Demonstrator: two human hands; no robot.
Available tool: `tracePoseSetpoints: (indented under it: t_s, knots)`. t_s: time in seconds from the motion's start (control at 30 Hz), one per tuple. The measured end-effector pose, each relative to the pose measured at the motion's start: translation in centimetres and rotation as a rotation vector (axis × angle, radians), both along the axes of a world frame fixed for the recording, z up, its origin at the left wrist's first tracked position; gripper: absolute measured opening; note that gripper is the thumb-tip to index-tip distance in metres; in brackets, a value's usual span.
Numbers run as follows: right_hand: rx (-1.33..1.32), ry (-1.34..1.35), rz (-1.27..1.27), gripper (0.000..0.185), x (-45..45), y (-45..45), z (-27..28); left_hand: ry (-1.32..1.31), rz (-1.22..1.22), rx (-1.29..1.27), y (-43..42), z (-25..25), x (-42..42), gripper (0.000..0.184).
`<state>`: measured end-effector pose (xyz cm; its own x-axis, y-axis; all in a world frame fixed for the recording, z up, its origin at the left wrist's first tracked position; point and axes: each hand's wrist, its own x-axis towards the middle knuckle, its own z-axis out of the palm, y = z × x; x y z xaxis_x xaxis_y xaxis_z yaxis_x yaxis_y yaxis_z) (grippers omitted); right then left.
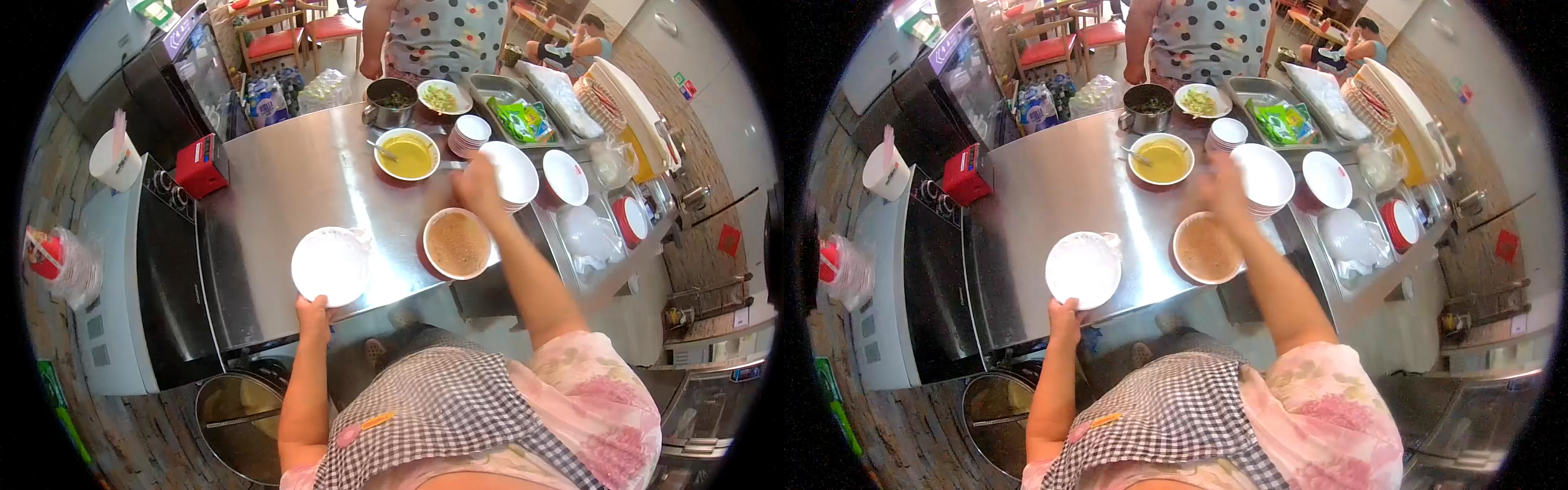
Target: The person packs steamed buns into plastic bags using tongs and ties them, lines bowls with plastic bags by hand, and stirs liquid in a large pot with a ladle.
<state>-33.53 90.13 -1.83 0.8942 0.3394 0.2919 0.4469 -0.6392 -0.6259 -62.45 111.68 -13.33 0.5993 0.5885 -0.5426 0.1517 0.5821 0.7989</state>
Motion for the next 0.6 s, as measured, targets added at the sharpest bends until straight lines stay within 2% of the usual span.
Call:
tracePoseSetpoints:
  t_s: [0.03,0.07,0.1,0.17,0.27,0.37,0.47,0.57,0.6]
  knots:
    - [-0.117,-0.482,-0.227,0.057,4.2,-3.7,-2.4,-0.001,0.004,-0.001,-0.1,-0.1,0.1,0.050]
    - [-0.304,-0.355,-0.400,0.048,6.3,-7.1,-1.7,-0.001,0.017,0.003,-0.1,-0.2,0.2,0.050]
    - [-0.361,-0.343,-0.496,0.048,7.3,-9.7,-1.5,0.001,0.037,0.008,-0.1,-0.2,0.1,0.050]
    - [-0.488,0.016,-0.466,0.045,9.7,-13.8,-2.4,-0.030,0.073,0.000,-0.4,0.2,0.2,0.049]
    - [-0.541,0.099,-0.363,0.037,11.0,-15.7,-3.0,-0.001,0.162,-0.014,-0.1,0.4,1.3,0.051]
    - [-0.537,-0.059,-0.403,0.026,11.1,-15.5,-2.4,-0.001,0.258,-0.006,1.0,-0.7,2.0,0.052]
    - [-0.353,-0.237,-0.380,0.019,11.3,-15.9,-0.4,-0.007,0.357,-0.007,2.1,-1.3,2.4,0.050]
    - [-0.103,-0.252,-0.246,0.016,11.0,-14.7,0.6,-0.032,0.470,0.030,2.7,-1.7,1.5,0.042]
    - [-0.010,-0.022,-0.241,0.016,9.3,-12.7,1.2,-0.035,0.487,0.024,3.0,-1.7,1.0,0.042]
